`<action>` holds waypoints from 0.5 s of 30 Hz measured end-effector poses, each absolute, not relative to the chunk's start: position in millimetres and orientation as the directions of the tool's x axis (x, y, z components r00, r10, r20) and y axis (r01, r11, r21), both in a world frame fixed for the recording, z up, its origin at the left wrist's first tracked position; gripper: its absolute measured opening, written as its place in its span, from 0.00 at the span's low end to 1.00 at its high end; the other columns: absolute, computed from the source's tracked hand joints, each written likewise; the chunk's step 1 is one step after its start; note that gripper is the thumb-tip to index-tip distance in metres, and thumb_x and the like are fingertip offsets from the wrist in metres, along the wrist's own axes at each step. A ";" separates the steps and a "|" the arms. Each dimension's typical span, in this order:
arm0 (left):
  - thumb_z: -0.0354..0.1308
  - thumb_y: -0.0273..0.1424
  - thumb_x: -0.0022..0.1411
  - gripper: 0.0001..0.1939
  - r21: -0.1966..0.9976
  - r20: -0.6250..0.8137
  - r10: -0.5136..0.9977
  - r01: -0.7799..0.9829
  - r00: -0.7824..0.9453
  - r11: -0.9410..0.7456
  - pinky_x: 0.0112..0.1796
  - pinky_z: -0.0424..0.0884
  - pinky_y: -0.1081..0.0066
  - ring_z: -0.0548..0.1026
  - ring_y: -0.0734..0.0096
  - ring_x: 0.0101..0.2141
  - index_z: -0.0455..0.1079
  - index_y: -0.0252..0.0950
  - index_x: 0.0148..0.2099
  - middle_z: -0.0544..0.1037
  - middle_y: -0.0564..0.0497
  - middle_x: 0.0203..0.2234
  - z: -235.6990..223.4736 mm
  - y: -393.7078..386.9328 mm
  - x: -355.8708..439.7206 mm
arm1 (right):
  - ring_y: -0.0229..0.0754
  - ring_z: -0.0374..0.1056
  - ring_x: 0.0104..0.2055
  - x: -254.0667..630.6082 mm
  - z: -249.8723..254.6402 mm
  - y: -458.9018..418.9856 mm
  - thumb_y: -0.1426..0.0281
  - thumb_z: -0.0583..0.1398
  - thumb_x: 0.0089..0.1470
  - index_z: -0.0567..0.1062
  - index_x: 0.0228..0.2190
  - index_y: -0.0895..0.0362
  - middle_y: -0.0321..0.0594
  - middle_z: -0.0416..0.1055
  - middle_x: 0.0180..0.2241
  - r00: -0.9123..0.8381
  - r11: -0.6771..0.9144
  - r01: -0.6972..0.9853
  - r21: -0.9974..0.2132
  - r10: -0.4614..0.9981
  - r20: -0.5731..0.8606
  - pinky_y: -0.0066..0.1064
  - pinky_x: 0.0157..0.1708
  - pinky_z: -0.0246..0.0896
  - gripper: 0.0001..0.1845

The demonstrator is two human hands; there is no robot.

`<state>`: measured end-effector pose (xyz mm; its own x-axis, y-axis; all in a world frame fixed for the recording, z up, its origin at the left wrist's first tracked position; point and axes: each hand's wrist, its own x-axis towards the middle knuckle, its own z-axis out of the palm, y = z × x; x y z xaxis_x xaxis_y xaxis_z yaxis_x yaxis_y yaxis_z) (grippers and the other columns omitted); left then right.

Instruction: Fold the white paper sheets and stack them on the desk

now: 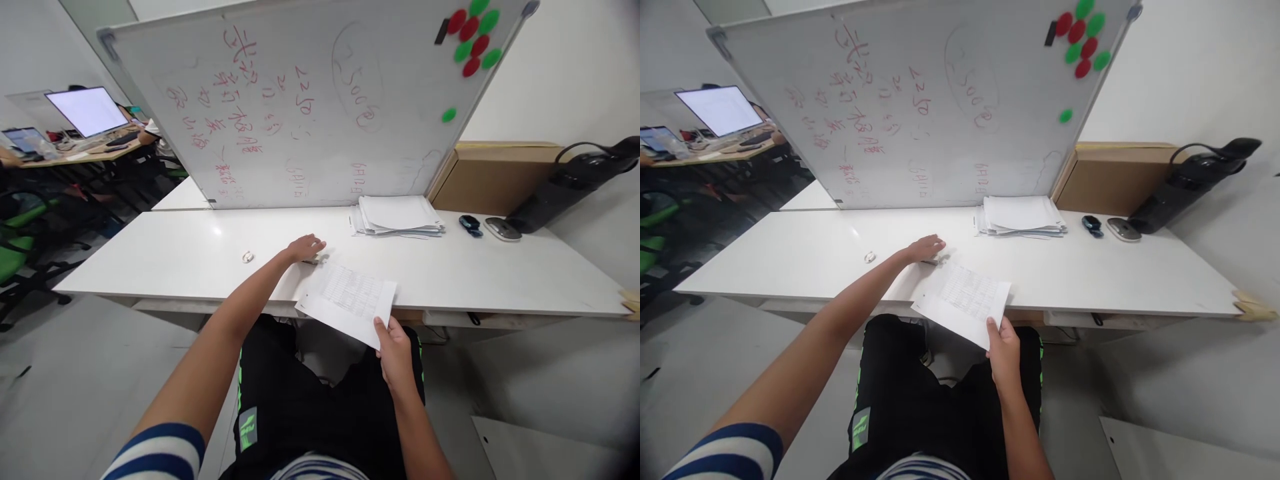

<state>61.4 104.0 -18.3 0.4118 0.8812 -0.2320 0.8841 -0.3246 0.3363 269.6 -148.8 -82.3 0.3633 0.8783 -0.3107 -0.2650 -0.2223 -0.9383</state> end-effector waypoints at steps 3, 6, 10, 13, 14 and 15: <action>0.32 0.58 0.62 0.34 0.319 -0.220 0.883 0.886 0.415 -0.338 0.57 0.56 0.54 0.54 0.55 0.62 0.62 0.44 0.57 0.57 0.47 0.64 -21.6 102.8 63.7 | 0.34 0.59 0.20 277.0 -82.4 -153.7 0.51 0.62 0.47 0.73 0.46 0.56 0.40 0.75 0.32 0.444 -0.182 -0.249 -0.951 0.851 -0.279 0.24 0.14 0.45 0.29; 0.36 0.59 0.60 0.35 0.307 -0.238 0.873 0.885 0.426 -0.349 0.58 0.54 0.52 0.52 0.53 0.63 0.60 0.44 0.58 0.54 0.46 0.65 -23.8 98.5 67.2 | 0.36 0.61 0.22 288.2 -81.8 -157.2 0.52 0.62 0.48 0.74 0.45 0.56 0.40 0.74 0.32 0.608 -0.109 -0.222 -0.969 0.761 -0.225 0.25 0.15 0.50 0.27; 0.37 0.59 0.60 0.35 0.330 -0.256 0.858 0.875 0.445 -0.355 0.59 0.52 0.51 0.48 0.53 0.65 0.59 0.44 0.59 0.50 0.47 0.66 -23.5 81.1 67.4 | 0.36 0.61 0.23 304.6 -74.4 -146.6 0.53 0.62 0.48 0.75 0.40 0.56 0.37 0.73 0.30 0.770 -0.002 -0.099 -0.995 0.634 -0.077 0.27 0.18 0.54 0.23; 0.35 0.58 0.61 0.35 0.345 -0.196 0.856 0.850 0.479 -0.397 0.58 0.55 0.54 0.53 0.53 0.63 0.62 0.43 0.58 0.55 0.46 0.65 -22.6 63.2 61.6 | 0.37 0.63 0.25 306.3 -62.6 -111.0 0.52 0.62 0.48 0.74 0.38 0.57 0.38 0.73 0.31 0.736 0.079 -0.033 -0.996 0.676 0.029 0.27 0.20 0.56 0.23; 0.35 0.58 0.62 0.34 0.350 -0.165 0.862 0.846 0.479 -0.403 0.56 0.58 0.56 0.57 0.53 0.61 0.63 0.43 0.57 0.59 0.47 0.63 -22.4 57.3 59.2 | 0.38 0.64 0.27 302.6 -57.5 -92.5 0.51 0.61 0.48 0.74 0.38 0.58 0.39 0.73 0.32 0.696 0.087 -0.010 -0.996 0.716 0.055 0.27 0.21 0.58 0.24; 0.34 0.57 0.62 0.34 0.355 -0.132 0.877 0.848 0.462 -0.394 0.53 0.62 0.57 0.62 0.53 0.59 0.64 0.43 0.56 0.63 0.47 0.60 -22.4 51.5 57.1 | 0.39 0.65 0.28 296.6 -52.0 -71.1 0.50 0.59 0.50 0.73 0.38 0.58 0.40 0.73 0.33 0.651 0.076 0.034 -0.997 0.755 0.080 0.28 0.23 0.59 0.24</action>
